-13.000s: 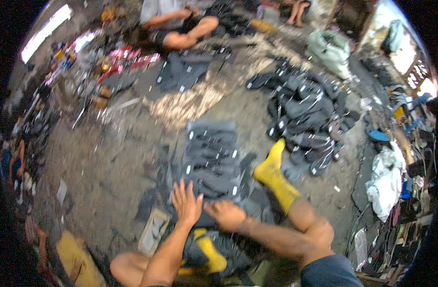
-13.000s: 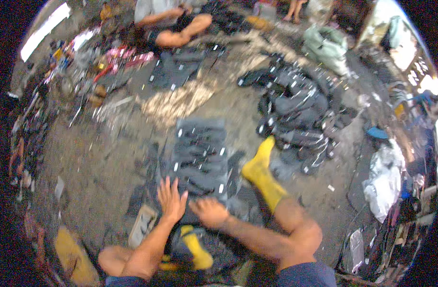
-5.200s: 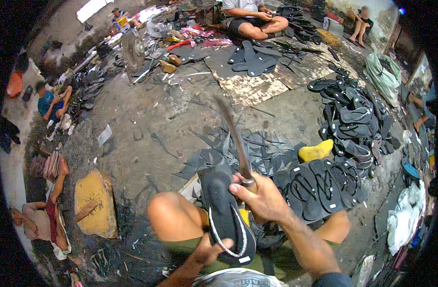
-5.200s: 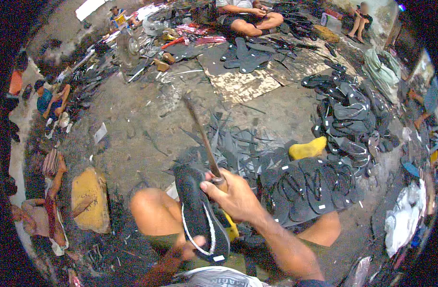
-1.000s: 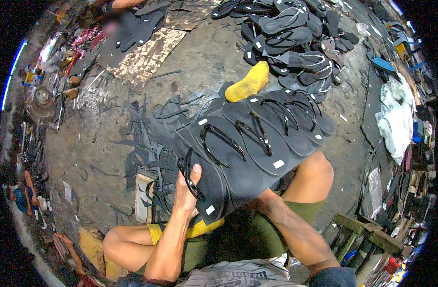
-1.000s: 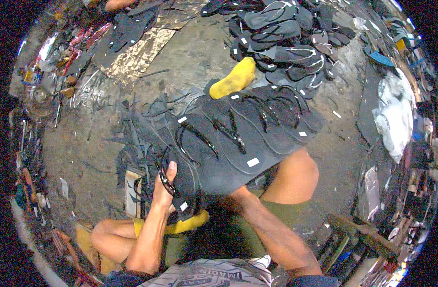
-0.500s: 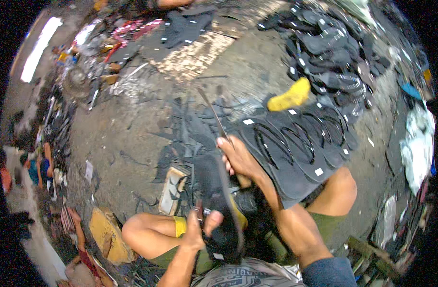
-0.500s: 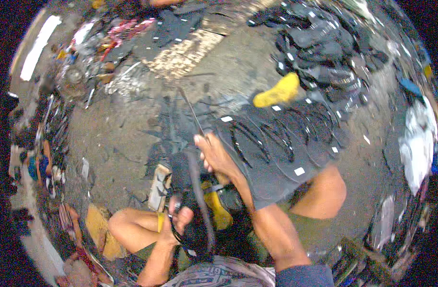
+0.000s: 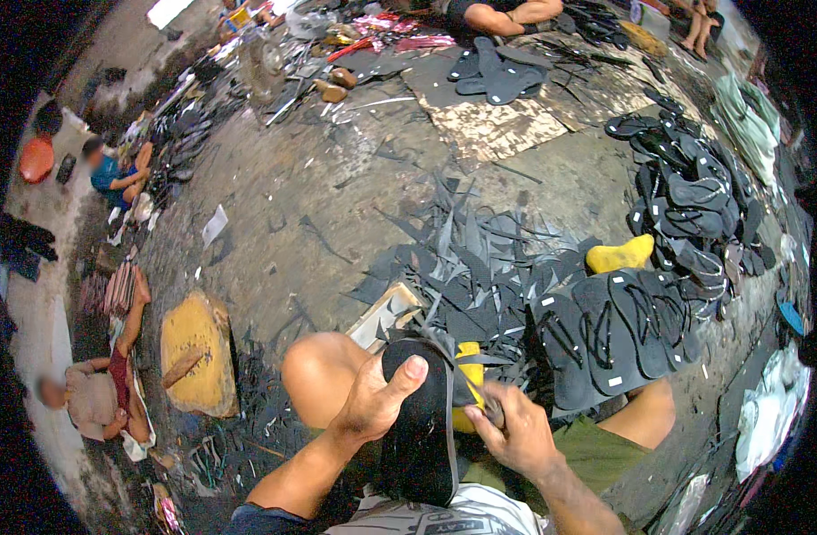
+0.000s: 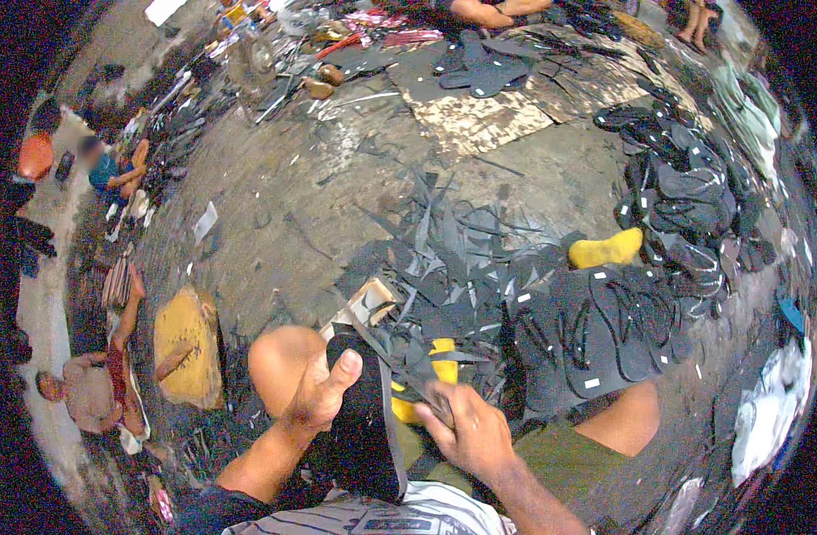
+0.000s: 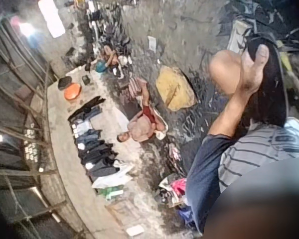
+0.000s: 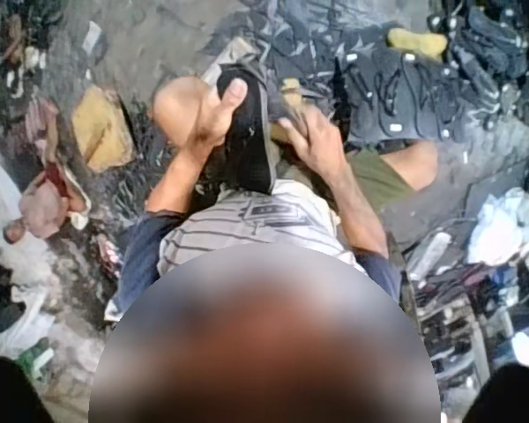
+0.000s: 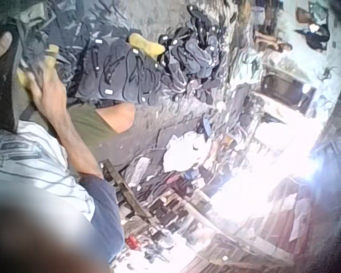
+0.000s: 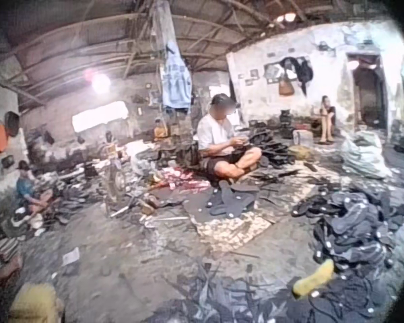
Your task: The person sits on the floor and trims the edges of black flip-flop sandals using a knife. They repeatedly hold each sandal, cut along the perimeter, and place trimmed pieces aside while working through a pile of similar sandals.
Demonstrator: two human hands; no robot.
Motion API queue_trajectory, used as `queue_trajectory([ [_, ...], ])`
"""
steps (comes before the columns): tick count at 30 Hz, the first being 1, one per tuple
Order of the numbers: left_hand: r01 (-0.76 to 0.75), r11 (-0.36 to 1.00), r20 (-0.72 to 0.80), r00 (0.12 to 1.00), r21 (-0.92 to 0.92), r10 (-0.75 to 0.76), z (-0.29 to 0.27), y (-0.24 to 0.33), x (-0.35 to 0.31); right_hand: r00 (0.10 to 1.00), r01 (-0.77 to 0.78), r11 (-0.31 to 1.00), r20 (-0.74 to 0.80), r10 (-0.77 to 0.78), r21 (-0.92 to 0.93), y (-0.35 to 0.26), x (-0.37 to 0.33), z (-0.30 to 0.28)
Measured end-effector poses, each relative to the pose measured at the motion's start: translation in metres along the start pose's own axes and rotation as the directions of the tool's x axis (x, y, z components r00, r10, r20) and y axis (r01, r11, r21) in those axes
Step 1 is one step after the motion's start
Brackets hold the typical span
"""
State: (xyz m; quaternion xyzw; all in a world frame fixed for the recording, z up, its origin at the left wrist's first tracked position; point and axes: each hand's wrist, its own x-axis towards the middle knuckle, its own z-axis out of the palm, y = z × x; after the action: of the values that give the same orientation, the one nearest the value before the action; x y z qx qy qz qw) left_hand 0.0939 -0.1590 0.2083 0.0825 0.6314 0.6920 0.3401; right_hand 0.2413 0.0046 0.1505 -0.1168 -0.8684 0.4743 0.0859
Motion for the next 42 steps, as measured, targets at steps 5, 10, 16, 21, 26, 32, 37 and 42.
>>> queue_trajectory([
  [5,0.045,0.974,-0.009,0.999,0.224,-0.044,-0.013,-0.001,-0.014,0.99,0.001,0.977,0.136,0.029,-0.213,0.029,-0.017,0.013],
  [10,-0.031,0.977,0.145,0.989,0.21,0.001,-0.018,0.0,-0.019,0.966,0.139,0.966,0.242,-0.085,-0.219,0.007,0.023,-0.016],
  [16,0.032,0.989,0.214,0.975,0.142,-0.062,-0.015,-0.001,-0.024,0.858,0.249,0.944,0.502,-0.11,-0.219,-0.042,0.066,-0.06],
  [21,0.102,0.971,0.338,0.925,0.218,-0.173,-0.013,0.0,-0.024,0.699,0.32,0.937,0.703,-0.131,-0.143,-0.057,0.095,-0.087],
  [26,0.185,0.935,0.381,0.876,0.302,-0.296,-0.005,0.011,-0.022,0.61,0.39,0.92,0.757,-0.235,-0.029,-0.058,0.108,-0.089],
  [32,0.169,0.928,0.462,0.829,0.333,-0.316,0.001,0.004,-0.025,0.549,0.492,0.87,0.765,-0.338,0.032,-0.047,0.113,-0.075],
  [37,-0.008,0.948,0.662,0.717,0.319,-0.217,-0.001,-0.012,-0.011,0.554,0.368,0.927,0.816,-0.164,-0.063,-0.036,0.104,-0.106],
  [42,0.267,0.926,0.645,0.764,-0.269,-0.033,-0.027,0.028,-0.011,0.904,0.149,0.978,0.381,-0.195,0.147,-0.02,0.059,-0.152],
])
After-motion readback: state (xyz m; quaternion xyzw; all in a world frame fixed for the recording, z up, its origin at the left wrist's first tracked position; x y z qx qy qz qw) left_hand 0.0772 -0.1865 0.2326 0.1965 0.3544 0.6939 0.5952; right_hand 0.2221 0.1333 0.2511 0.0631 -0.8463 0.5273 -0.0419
